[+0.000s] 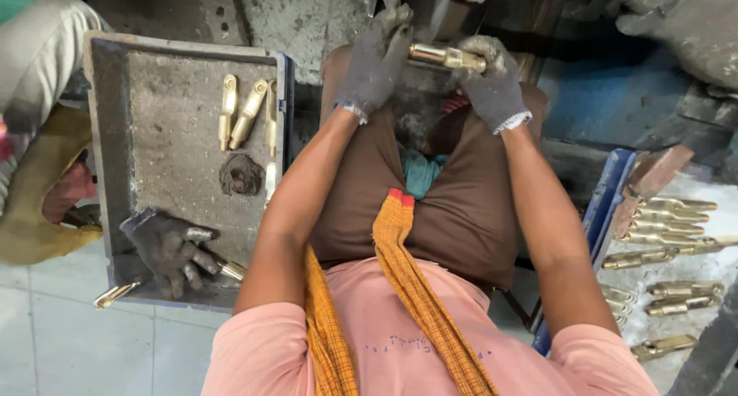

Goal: The person uses a grinding machine to smooth and polish metal handles, holding each piece against the rotating wheel with both hands before placing the finished parts into a tray.

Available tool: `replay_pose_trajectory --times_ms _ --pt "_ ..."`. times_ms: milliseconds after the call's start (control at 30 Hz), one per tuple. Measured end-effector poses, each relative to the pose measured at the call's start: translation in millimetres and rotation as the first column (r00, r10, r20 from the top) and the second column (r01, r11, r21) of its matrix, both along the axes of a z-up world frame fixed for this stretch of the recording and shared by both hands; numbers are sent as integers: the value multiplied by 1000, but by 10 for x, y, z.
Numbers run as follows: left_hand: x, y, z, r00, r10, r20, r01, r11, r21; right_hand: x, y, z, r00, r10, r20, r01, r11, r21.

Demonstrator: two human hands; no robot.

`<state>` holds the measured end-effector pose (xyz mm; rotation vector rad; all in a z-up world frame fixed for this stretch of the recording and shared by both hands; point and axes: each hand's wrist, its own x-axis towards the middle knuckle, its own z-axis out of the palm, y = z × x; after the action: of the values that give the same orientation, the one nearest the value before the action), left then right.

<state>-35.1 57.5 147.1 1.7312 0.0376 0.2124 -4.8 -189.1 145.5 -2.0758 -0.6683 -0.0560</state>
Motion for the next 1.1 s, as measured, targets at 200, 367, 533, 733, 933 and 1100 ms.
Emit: replay_pose_trajectory --times_ms 200,367,533,733,933,1100 --pt "139 -74 -223 990 80 112 -110 951 288 131 7 -288 944 34 -327 64 957 284" --pt "115 -114 -231 987 151 -62 -132 961 241 205 -60 -500 755 132 -642 194 891 411" --pt "121 -137 -265 975 182 -125 -129 930 344 278 -65 -635 997 62 -49 -49 970 238" --pt "117 -163 -245 977 215 -2 -204 930 307 297 -76 -821 713 170 -680 255 841 477" --pt "118 -176 -188 978 206 -35 -188 942 279 309 -46 -772 290 268 -919 560 730 391" --pt "146 -175 -286 950 272 -152 -220 930 293 284 15 -498 306 290 -907 512 753 414"
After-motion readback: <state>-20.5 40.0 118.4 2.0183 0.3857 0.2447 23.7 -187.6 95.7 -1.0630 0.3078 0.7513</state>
